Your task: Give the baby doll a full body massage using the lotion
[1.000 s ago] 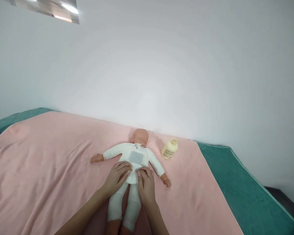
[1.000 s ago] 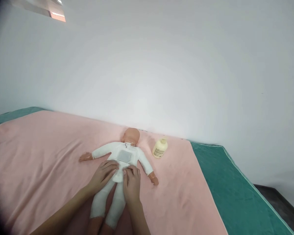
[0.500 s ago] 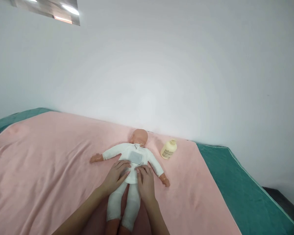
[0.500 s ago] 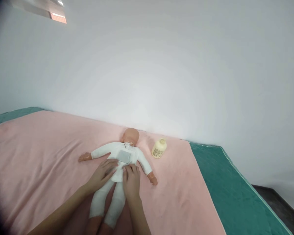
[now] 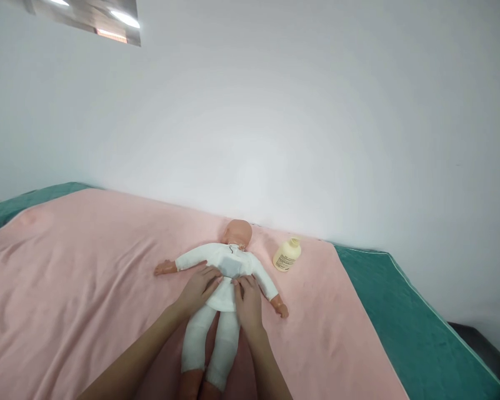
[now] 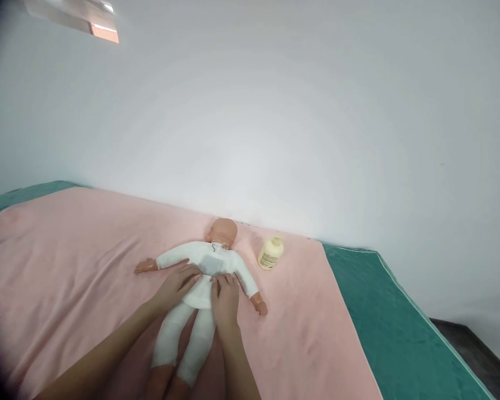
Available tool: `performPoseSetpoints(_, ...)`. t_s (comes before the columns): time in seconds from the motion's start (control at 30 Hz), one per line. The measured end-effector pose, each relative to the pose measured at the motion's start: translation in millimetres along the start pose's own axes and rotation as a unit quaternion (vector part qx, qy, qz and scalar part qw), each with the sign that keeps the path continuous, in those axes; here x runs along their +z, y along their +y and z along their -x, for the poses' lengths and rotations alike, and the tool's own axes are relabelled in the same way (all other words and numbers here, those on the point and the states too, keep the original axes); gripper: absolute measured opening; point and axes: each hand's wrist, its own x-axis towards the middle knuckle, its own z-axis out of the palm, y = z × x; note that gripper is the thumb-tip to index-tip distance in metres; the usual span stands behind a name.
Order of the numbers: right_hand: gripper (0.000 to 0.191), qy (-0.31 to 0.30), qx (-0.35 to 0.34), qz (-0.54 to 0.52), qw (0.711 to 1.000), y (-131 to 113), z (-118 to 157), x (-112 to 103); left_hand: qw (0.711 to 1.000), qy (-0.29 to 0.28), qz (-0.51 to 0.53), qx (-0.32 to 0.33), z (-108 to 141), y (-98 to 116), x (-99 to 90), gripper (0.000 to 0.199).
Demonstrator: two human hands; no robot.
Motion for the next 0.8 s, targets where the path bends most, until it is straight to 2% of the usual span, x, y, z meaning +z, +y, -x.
performPoseSetpoints(0.17,0.028,0.020,-0.004,-0.007,1.000,1.1,-29.4,-6.2,0.998,0.056,-0.001,0.033,-30.8,-2.5,-4.7,0.028)
performPoseSetpoints(0.33,0.024,0.038,-0.017,0.021,0.999,5.3,-48.7,10.9,0.998,0.040,-0.013,0.046,-52.5,-6.4,7.7,0.025)
performPoseSetpoints(0.47,0.024,0.043,-0.018,0.042,0.998,12.0,-51.9,25.1,0.999,0.032,-0.027,0.029,-53.5,-9.7,14.9,0.026)
performPoseSetpoints(0.6,0.026,0.048,-0.024,0.048,0.997,17.4,-50.4,29.5,0.999,0.024,-0.033,0.032,-51.8,-16.1,17.8,0.025)
performPoseSetpoints(0.8,0.033,0.061,-0.048,0.045,0.996,20.7,-46.6,30.9,0.992,0.072,-0.084,0.052,-52.4,-20.4,24.8,0.032)
